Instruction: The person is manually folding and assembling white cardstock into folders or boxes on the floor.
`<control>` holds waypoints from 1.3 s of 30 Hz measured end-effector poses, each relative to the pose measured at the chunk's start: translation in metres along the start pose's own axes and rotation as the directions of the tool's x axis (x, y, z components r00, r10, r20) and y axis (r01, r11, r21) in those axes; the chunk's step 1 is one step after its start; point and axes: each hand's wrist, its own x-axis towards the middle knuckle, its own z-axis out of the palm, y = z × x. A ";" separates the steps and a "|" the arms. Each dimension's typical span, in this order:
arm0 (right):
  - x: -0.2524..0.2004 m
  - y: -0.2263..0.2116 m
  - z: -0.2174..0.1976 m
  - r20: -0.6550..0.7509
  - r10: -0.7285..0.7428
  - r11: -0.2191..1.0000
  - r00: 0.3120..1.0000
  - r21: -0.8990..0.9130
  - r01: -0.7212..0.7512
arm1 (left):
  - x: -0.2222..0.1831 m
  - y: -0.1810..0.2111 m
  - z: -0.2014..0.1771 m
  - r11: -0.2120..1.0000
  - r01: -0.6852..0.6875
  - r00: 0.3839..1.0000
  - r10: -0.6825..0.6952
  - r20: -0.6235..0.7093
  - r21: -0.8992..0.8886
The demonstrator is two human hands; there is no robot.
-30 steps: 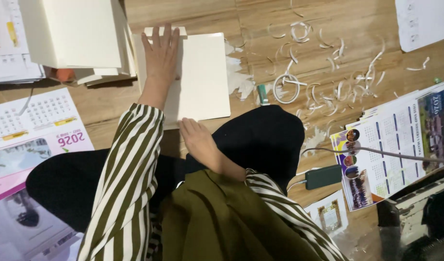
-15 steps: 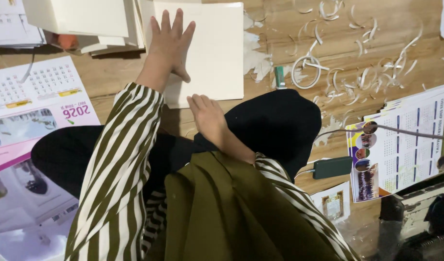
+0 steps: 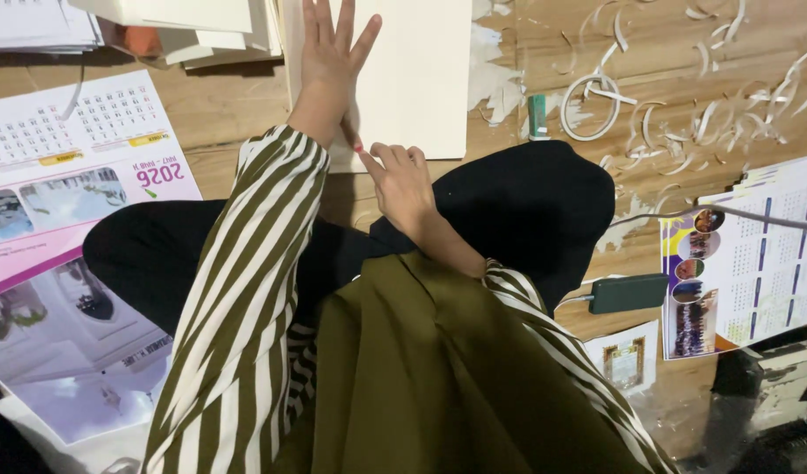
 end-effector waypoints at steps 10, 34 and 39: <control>0.000 0.023 -0.007 0.003 0.378 0.310 0.926 0.942 -0.130 | 0.000 -0.003 -0.010 0.998 -0.007 0.999 0.005 0.032 0.060; -0.023 0.014 -0.046 -0.276 0.153 0.988 0.949 0.078 -0.136 | 0.002 0.004 -0.003 0.999 0.025 0.998 -0.026 0.059 0.020; -0.019 0.001 -0.065 -0.428 0.129 0.979 0.895 0.201 -0.045 | 0.009 0.007 0.009 0.999 0.035 0.997 -0.032 0.068 -0.037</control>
